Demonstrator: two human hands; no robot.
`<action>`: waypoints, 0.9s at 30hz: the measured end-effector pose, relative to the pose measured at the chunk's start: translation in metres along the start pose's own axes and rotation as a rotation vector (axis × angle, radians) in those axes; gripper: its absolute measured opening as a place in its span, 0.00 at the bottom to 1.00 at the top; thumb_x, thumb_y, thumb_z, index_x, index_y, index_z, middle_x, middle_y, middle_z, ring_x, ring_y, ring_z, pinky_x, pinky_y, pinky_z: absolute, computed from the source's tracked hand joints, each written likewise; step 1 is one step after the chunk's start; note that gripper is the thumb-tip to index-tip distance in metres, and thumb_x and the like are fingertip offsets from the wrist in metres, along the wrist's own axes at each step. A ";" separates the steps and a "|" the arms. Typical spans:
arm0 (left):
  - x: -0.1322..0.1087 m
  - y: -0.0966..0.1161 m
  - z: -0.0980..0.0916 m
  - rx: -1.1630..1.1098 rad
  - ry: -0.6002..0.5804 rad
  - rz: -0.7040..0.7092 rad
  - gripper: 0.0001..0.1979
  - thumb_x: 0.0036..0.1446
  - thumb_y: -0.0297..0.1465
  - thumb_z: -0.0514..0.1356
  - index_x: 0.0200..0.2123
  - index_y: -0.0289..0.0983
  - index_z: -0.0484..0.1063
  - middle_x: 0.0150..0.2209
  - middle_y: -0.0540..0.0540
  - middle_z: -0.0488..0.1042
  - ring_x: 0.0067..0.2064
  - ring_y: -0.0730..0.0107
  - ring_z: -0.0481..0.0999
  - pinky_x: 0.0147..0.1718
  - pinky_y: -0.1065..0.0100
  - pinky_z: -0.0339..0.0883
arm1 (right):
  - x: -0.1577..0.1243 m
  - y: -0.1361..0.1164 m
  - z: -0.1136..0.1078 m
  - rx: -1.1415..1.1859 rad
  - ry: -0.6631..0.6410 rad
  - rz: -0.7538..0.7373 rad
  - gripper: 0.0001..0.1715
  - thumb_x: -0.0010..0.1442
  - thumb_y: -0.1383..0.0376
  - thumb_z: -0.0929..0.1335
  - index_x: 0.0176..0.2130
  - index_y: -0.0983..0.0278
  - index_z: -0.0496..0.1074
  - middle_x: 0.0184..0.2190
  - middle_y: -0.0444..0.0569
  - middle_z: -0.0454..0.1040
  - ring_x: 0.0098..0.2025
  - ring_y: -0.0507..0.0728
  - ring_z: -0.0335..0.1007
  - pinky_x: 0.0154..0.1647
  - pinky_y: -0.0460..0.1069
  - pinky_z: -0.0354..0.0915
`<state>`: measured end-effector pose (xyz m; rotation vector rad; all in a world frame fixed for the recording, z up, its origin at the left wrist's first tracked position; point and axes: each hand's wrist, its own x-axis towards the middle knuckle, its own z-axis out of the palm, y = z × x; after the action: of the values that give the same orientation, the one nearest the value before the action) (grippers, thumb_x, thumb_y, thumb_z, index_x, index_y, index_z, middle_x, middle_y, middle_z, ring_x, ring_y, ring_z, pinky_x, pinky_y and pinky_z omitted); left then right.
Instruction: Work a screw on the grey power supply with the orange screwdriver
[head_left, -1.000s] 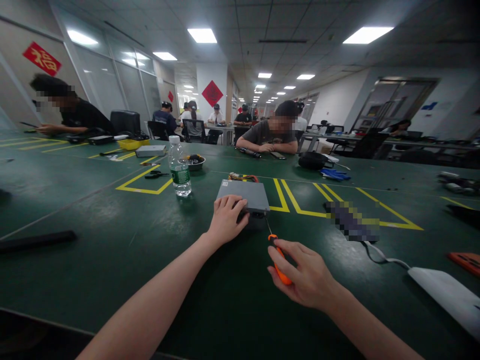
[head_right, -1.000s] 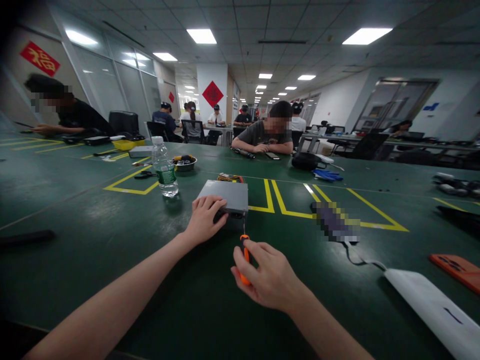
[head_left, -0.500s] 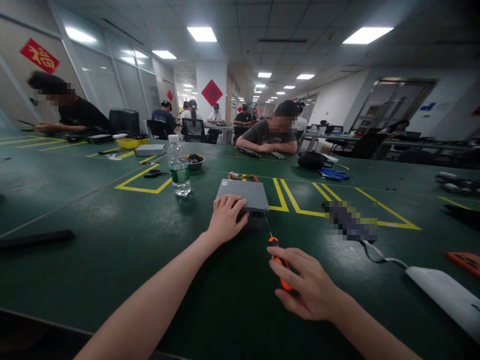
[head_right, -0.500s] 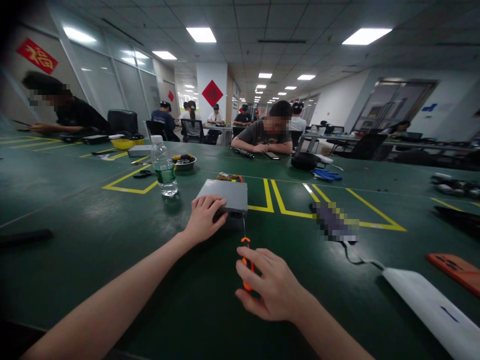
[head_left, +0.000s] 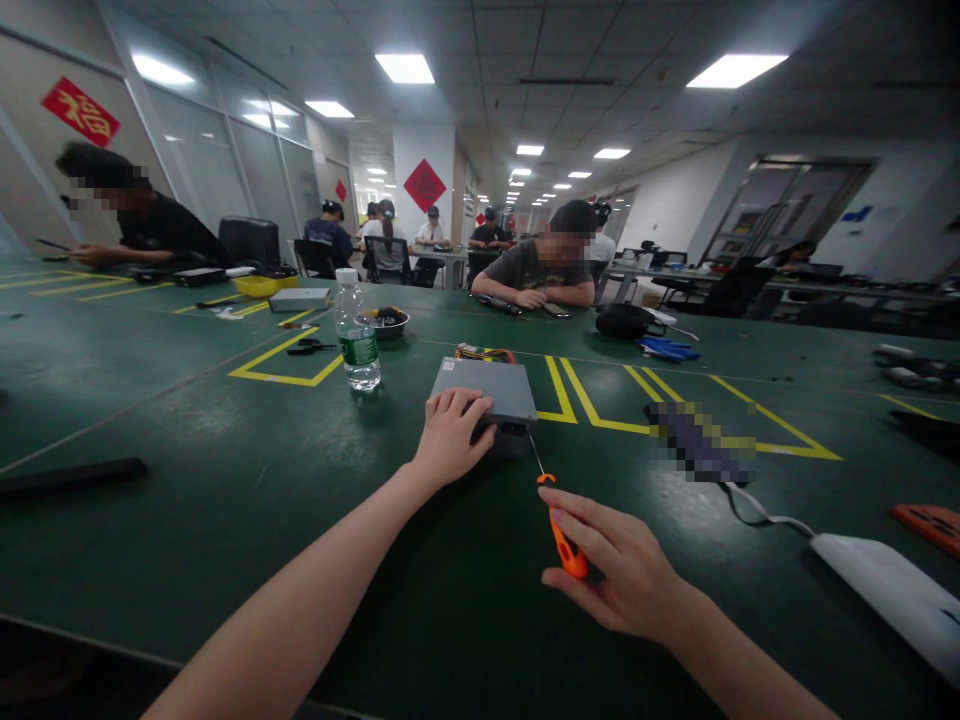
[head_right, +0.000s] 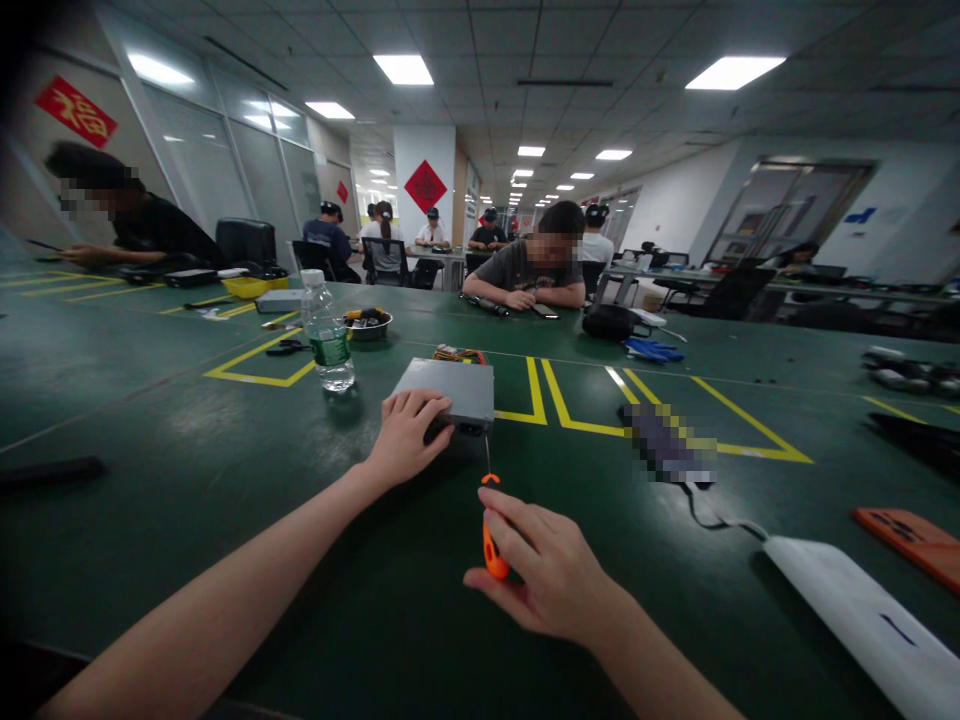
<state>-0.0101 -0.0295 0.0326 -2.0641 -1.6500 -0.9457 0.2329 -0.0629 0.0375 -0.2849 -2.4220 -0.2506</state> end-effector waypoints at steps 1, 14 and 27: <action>0.000 0.000 0.000 0.000 0.000 -0.001 0.15 0.56 0.35 0.55 0.47 0.42 0.65 0.50 0.44 0.65 0.52 0.57 0.60 0.48 0.55 0.54 | 0.000 0.000 0.000 0.010 -0.016 0.005 0.20 0.62 0.58 0.62 0.48 0.69 0.64 0.48 0.62 0.70 0.42 0.59 0.71 0.34 0.50 0.69; 0.000 0.000 0.000 -0.008 0.012 0.005 0.15 0.55 0.34 0.56 0.47 0.42 0.65 0.49 0.44 0.66 0.52 0.58 0.61 0.49 0.56 0.54 | 0.003 -0.003 0.001 0.038 -0.036 -0.036 0.19 0.64 0.60 0.60 0.49 0.70 0.64 0.49 0.63 0.69 0.42 0.58 0.71 0.38 0.51 0.69; 0.000 0.000 0.001 0.007 -0.004 -0.004 0.15 0.56 0.35 0.55 0.47 0.42 0.65 0.49 0.44 0.66 0.52 0.57 0.61 0.49 0.56 0.53 | 0.003 -0.001 0.001 0.026 0.065 0.001 0.15 0.63 0.57 0.63 0.44 0.66 0.64 0.45 0.60 0.70 0.40 0.58 0.71 0.33 0.50 0.70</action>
<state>-0.0100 -0.0287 0.0321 -2.0602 -1.6575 -0.9371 0.2297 -0.0627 0.0386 -0.2623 -2.3587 -0.2245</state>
